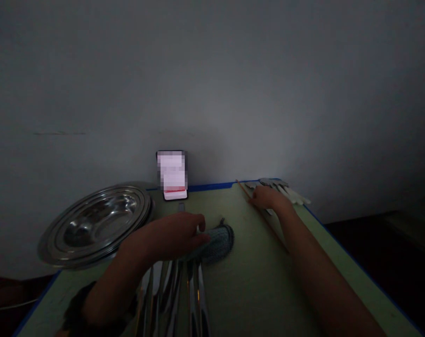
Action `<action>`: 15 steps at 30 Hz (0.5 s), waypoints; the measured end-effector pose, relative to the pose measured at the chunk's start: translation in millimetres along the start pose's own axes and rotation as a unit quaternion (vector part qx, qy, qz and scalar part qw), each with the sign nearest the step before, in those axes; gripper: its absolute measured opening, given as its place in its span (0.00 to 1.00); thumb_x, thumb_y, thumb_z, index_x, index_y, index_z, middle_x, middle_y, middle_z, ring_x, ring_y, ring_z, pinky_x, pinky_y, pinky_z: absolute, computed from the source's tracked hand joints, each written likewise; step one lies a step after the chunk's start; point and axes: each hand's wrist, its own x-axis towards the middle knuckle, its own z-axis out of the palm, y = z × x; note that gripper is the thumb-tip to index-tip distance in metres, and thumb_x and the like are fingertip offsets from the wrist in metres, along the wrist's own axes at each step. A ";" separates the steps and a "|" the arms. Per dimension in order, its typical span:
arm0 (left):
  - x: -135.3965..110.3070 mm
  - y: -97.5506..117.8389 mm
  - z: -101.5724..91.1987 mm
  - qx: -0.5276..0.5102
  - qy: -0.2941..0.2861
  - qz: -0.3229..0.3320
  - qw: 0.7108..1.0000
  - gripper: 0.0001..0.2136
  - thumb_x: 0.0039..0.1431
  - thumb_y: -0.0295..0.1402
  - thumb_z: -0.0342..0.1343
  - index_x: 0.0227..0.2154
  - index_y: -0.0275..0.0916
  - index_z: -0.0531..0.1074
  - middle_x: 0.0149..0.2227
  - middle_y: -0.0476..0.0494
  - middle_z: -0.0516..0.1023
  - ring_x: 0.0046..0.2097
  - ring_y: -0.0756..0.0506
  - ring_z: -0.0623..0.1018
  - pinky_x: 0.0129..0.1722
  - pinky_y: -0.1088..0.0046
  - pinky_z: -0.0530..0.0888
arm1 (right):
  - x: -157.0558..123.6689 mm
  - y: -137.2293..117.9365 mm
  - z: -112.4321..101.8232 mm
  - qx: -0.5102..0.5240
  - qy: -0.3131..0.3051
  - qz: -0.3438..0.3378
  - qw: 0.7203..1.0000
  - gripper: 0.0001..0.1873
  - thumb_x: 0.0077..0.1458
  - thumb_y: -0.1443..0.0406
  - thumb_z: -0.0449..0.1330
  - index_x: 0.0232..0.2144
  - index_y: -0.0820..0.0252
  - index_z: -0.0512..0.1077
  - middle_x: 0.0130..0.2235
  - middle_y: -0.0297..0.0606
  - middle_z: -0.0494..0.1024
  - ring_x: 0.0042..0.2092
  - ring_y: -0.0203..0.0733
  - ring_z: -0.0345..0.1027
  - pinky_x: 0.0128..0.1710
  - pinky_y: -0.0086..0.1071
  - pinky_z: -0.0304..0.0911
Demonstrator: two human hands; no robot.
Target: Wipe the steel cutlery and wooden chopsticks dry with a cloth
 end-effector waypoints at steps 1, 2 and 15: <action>0.0 -0.1 0.0 0.001 0.000 0.000 1.000 0.16 0.60 0.43 0.43 0.40 0.39 0.70 0.39 0.39 0.77 0.37 0.43 0.75 0.33 0.69 0.68 | 0.5 0.5 0.5 0.001 0.000 0.002 1.000 0.16 0.54 0.58 0.55 0.37 0.65 0.75 0.40 0.50 0.77 0.44 0.46 0.71 0.43 0.34 0.62; 0.0 -0.1 0.0 0.002 0.001 -0.001 1.000 0.16 0.60 0.43 0.44 0.40 0.39 0.70 0.39 0.39 0.77 0.37 0.43 0.75 0.33 0.69 0.68 | 1.3 1.0 1.0 0.001 0.000 0.004 1.000 0.16 0.54 0.58 0.55 0.37 0.65 0.75 0.40 0.50 0.77 0.44 0.46 0.71 0.43 0.34 0.62; -0.1 -0.1 0.7 -0.013 0.004 -0.002 1.000 0.17 0.59 0.44 0.44 0.39 0.39 0.71 0.36 0.40 0.77 0.35 0.44 0.75 0.31 0.71 0.68 | 6.7 2.5 3.1 0.001 0.016 0.040 0.999 0.17 0.55 0.60 0.53 0.39 0.67 0.75 0.42 0.53 0.77 0.44 0.48 0.71 0.43 0.36 0.63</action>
